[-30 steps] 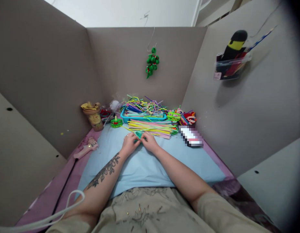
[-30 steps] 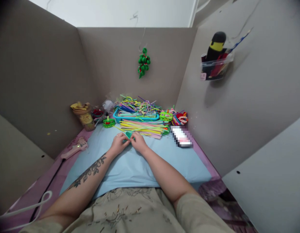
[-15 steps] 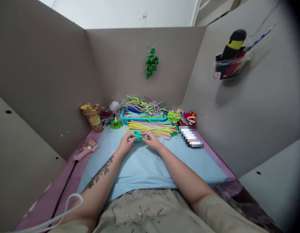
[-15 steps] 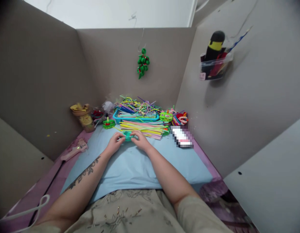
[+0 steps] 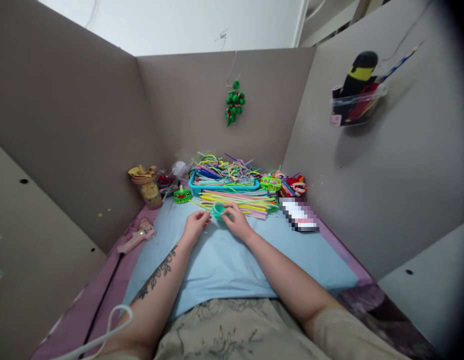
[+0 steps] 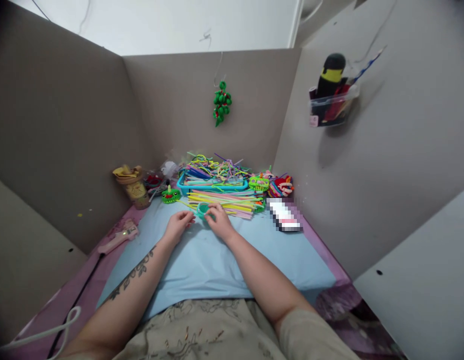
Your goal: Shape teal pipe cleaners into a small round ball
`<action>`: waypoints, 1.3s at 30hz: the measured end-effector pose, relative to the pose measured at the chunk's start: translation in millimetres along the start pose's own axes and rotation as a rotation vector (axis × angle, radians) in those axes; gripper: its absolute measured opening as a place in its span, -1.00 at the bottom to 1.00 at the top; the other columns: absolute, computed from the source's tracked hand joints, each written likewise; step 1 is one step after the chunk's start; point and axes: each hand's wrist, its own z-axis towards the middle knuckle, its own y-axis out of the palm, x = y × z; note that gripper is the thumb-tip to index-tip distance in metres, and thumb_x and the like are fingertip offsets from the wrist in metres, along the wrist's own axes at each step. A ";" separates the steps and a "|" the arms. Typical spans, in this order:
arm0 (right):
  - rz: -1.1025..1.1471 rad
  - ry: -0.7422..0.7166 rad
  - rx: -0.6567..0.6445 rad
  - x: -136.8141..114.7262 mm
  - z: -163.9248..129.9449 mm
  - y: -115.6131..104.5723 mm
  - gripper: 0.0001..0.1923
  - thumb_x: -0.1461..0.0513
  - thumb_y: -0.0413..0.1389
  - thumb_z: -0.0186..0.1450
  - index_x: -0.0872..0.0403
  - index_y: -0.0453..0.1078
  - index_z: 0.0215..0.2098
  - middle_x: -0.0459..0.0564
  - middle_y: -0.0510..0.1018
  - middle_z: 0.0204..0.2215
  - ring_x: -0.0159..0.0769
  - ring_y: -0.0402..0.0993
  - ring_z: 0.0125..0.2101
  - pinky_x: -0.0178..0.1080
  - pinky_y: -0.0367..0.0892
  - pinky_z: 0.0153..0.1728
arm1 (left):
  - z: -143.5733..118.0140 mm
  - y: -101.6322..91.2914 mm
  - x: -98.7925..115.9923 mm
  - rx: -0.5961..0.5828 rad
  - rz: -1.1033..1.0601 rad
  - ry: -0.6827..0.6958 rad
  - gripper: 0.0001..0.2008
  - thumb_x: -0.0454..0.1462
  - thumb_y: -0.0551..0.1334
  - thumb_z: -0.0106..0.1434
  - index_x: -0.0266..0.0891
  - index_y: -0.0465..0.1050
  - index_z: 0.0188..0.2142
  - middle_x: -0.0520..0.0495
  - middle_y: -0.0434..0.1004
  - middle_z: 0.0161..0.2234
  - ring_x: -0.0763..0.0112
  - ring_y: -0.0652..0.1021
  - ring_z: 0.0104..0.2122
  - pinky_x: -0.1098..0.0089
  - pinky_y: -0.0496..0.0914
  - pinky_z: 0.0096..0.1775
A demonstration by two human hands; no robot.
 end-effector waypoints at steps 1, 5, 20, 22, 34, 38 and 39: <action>-0.031 -0.022 -0.003 -0.8 -0.4 0.5 -0.95 0.26 0.08 0.20 0.05 0.39 -0.39 0.03 0.36 -0.16 -0.23 0.32 -0.09 -0.12 0.20 -0.02 | -0.7 0.8 1.0 -0.012 -0.047 -0.019 -0.60 -0.02 0.31 -0.04 -0.34 0.45 -0.40 -0.07 0.52 -0.47 0.46 0.49 -0.52 0.52 0.29 -0.53; -0.141 -0.092 -0.020 -5.0 -1.6 2.5 -0.94 0.28 0.07 0.22 0.05 0.39 -0.37 0.04 0.37 -0.17 -0.21 0.28 -0.09 -0.11 0.21 -0.03 | -1.8 3.7 3.5 0.017 -0.173 -0.088 -0.58 -0.10 0.38 -0.12 -0.35 0.44 -0.33 -0.06 0.53 -0.47 0.46 0.52 -0.51 0.53 0.31 -0.52; -0.351 -0.174 -0.039 -17.6 -2.5 8.9 -0.91 0.30 0.05 0.23 0.05 0.40 -0.36 0.05 0.40 -0.20 -0.18 0.24 -0.11 -0.09 0.23 -0.05 | -5.4 9.2 2.1 0.217 -0.073 0.009 -0.65 -0.19 0.33 -0.09 -0.33 0.45 -0.30 -0.07 0.53 -0.50 0.41 0.53 -0.51 0.50 0.35 -0.51; -0.347 -0.156 -0.024 -17.4 -2.6 8.8 -0.90 0.30 0.04 0.23 0.06 0.40 -0.36 0.06 0.40 -0.20 -0.18 0.24 -0.11 -0.09 0.22 -0.06 | -4.8 10.1 -0.6 0.207 -0.044 -0.005 -0.71 -0.21 0.32 -0.09 -0.34 0.46 -0.35 -0.06 0.52 -0.52 0.42 0.52 -0.53 0.49 0.35 -0.52; -0.190 -0.047 -0.031 -0.5 -2.4 9.1 -0.93 0.29 0.09 0.20 0.04 0.41 -0.38 0.05 0.37 -0.20 -0.17 0.24 -0.10 -0.07 0.20 -0.05 | -11.2 7.1 5.6 0.034 0.106 0.063 -0.77 -0.20 0.25 -0.02 -0.29 0.48 -0.37 0.00 0.47 -0.55 0.48 0.42 -0.63 0.48 0.30 -0.56; -0.143 -0.003 0.002 4.7 -2.0 8.0 -0.93 0.29 0.08 0.20 0.04 0.41 -0.37 0.03 0.37 -0.22 -0.19 0.27 -0.12 -0.08 0.20 -0.05 | -11.3 5.1 6.2 -0.015 0.297 0.289 -0.72 -0.17 0.27 0.01 -0.26 0.51 -0.28 0.00 0.44 -0.50 0.49 0.38 -0.55 0.47 0.31 -0.46; -0.129 0.002 0.004 5.3 -1.9 7.8 -0.93 0.29 0.08 0.19 0.04 0.41 -0.37 0.02 0.37 -0.22 -0.20 0.28 -0.13 -0.09 0.21 -0.05 | -10.6 4.4 5.3 -0.018 0.362 0.360 -0.71 -0.18 0.28 0.01 -0.24 0.51 -0.27 0.01 0.42 -0.49 0.49 0.37 -0.53 0.47 0.32 -0.42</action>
